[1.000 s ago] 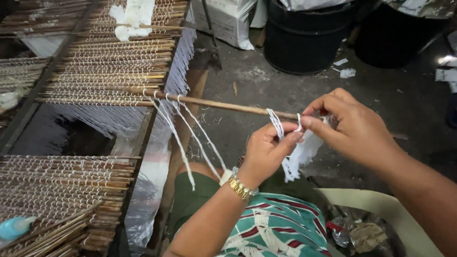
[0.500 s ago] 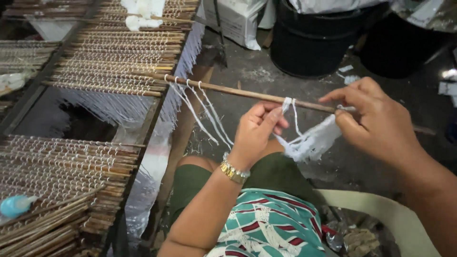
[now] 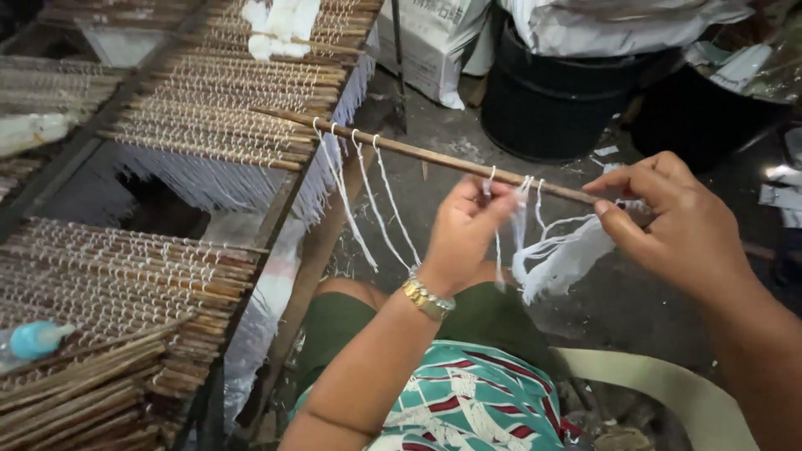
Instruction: Attaching cotton wicks to a wooden rod in preparation for wax dipping in a candle workshop.
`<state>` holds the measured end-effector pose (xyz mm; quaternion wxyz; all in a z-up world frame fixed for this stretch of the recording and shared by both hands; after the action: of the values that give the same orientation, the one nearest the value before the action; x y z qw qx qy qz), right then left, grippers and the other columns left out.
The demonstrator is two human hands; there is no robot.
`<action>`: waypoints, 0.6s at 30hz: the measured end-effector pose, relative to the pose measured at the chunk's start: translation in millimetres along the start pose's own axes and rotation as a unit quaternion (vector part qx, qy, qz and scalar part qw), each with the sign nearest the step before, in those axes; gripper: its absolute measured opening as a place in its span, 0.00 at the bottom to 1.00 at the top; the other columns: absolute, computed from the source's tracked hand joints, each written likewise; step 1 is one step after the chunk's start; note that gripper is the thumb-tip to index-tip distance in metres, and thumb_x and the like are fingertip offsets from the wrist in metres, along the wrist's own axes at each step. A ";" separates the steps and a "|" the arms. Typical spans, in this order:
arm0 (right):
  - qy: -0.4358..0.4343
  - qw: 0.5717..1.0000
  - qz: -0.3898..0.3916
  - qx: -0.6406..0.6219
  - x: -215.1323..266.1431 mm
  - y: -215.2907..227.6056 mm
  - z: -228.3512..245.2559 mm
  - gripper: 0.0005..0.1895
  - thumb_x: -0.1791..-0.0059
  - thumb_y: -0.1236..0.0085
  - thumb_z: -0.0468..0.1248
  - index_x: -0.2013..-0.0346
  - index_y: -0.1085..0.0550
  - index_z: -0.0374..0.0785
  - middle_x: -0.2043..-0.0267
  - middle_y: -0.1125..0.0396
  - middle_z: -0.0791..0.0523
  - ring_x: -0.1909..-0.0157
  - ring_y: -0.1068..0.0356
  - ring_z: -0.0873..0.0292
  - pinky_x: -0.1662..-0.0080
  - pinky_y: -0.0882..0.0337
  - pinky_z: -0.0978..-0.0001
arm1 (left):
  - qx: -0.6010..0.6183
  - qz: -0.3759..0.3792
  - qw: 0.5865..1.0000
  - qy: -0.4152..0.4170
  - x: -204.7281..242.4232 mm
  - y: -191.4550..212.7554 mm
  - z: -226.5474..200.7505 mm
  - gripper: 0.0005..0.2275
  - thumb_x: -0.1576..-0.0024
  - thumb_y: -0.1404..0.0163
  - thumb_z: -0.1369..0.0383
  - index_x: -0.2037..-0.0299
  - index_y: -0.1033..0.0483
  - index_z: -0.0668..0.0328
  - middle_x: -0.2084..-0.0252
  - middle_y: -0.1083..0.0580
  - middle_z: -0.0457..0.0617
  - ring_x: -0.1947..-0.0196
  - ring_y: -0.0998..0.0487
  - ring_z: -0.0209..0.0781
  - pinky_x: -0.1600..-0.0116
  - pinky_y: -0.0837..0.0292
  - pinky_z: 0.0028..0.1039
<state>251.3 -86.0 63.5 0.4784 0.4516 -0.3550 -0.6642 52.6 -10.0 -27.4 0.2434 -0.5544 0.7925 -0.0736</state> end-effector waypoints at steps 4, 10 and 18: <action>0.018 1.000 -0.004 -0.012 -6.5 -3.0 -7.1 0.12 0.50 0.43 0.47 0.54 0.20 0.62 0.51 0.34 0.62 0.55 0.28 0.62 0.58 0.32 0.60 | 0.271 -0.012 0.963 0.003 -11.9 15.6 27.4 0.06 0.37 0.50 0.75 0.57 0.36 0.59 0.64 0.28 0.52 0.59 0.23 0.43 0.41 0.25 0.39; 0.014 0.999 -0.005 -0.042 -9.9 -13.6 -1.6 0.11 0.48 0.45 0.50 0.53 0.20 0.59 0.52 0.33 0.63 0.53 0.27 0.63 0.55 0.32 0.63 | 0.534 0.030 0.837 0.120 -13.5 -30.9 31.6 0.14 0.32 0.53 0.59 0.70 0.29 0.52 0.69 0.28 0.45 0.59 0.22 0.48 0.40 0.32 0.57; 0.064 0.997 -0.033 0.013 -21.5 -21.9 -27.5 0.13 0.45 0.45 0.49 0.49 0.19 0.53 0.52 0.32 0.56 0.55 0.28 0.54 0.54 0.31 0.57 | 0.597 -0.168 0.782 0.061 -57.5 -11.6 20.1 0.12 0.40 0.51 0.58 0.75 0.30 0.49 0.81 0.41 0.38 0.83 0.43 0.31 0.74 0.45 0.21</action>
<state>273.1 -60.2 39.9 0.4721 0.5110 -0.3170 -0.6445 87.1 41.4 -22.9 0.4611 -0.4168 0.4972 -0.6054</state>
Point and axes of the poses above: each hand's wrist, its own x-axis away from the middle knuckle, its own y-axis out of the back of the hand, z = x × y, the point moved 5 cm from there along -x, towards the middle knuckle
